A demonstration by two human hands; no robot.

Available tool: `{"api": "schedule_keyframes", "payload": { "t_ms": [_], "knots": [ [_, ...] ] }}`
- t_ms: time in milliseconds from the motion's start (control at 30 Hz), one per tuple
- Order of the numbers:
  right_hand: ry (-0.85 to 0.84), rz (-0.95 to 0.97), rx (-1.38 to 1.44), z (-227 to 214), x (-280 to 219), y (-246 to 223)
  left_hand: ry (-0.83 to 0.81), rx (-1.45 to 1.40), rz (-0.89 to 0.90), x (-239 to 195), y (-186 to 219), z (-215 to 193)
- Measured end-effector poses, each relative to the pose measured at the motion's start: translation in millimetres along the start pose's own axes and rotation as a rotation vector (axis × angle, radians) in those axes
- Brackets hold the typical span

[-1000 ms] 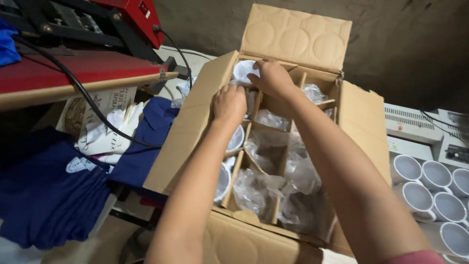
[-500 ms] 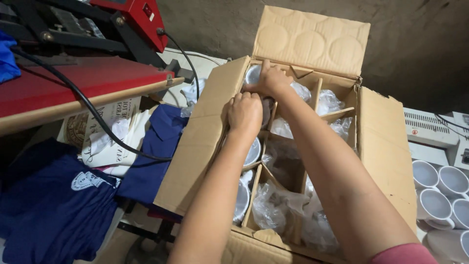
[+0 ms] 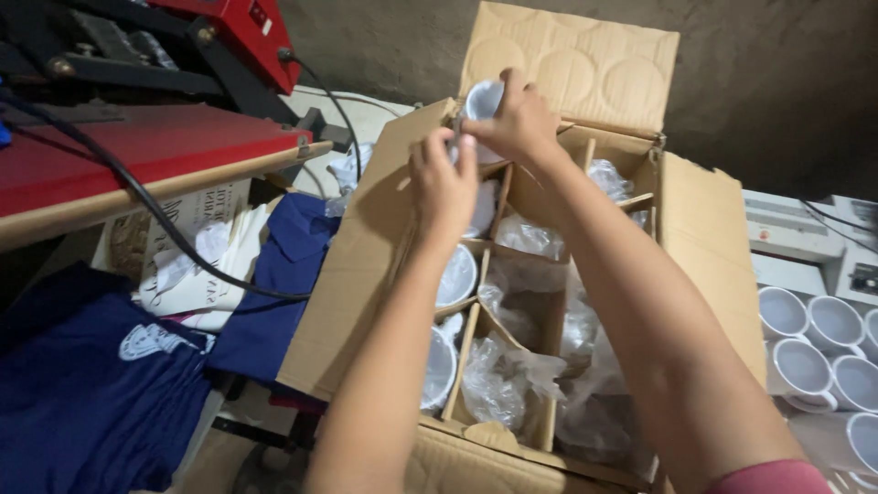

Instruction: Unboxing white ceramic mugs from a cardboard box and arranging them on a table.

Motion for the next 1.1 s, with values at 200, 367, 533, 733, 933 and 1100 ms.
{"api": "schedule_keyframes", "payload": {
  "t_ms": [200, 367, 533, 733, 933, 1100],
  "knots": [
    [0.306, -0.357, 0.240, -93.0, -47.8, -26.4, -0.373, -0.817, -0.471, 12.6, -45.1, 38.7],
    [0.381, -0.517, 0.285, -132.6, -117.6, -58.2, -1.103, -1.231, -0.856, -48.1, 18.1, 54.7],
    [0.363, -0.564, 0.376, -127.8, -163.5, -49.3, -1.242, -1.243, -0.726, -66.9, 42.1, 53.1],
    [0.394, -0.306, 0.664, -115.4, -165.0, -27.3, -1.134, -1.067, -0.836, -68.1, 21.7, 55.1],
    [0.538, -0.094, 0.716, -89.9, -176.5, 40.6, -1.273, -0.992, -0.799, -76.7, 25.0, 58.1],
    [0.649, 0.016, 1.360, -66.9, -169.3, 71.7, -1.289, -0.964, -0.725, -76.8, 36.9, 45.2]
  ]
}}
Point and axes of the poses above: each hand's wrist, its own x-axis towards the middle knuckle, its own z-axis out of the palm, y = z × x, the point moved 9 cm from there along x, towards the middle knuckle, and after that the axes turned 15 degrees about -z, right-handed, at the moved point
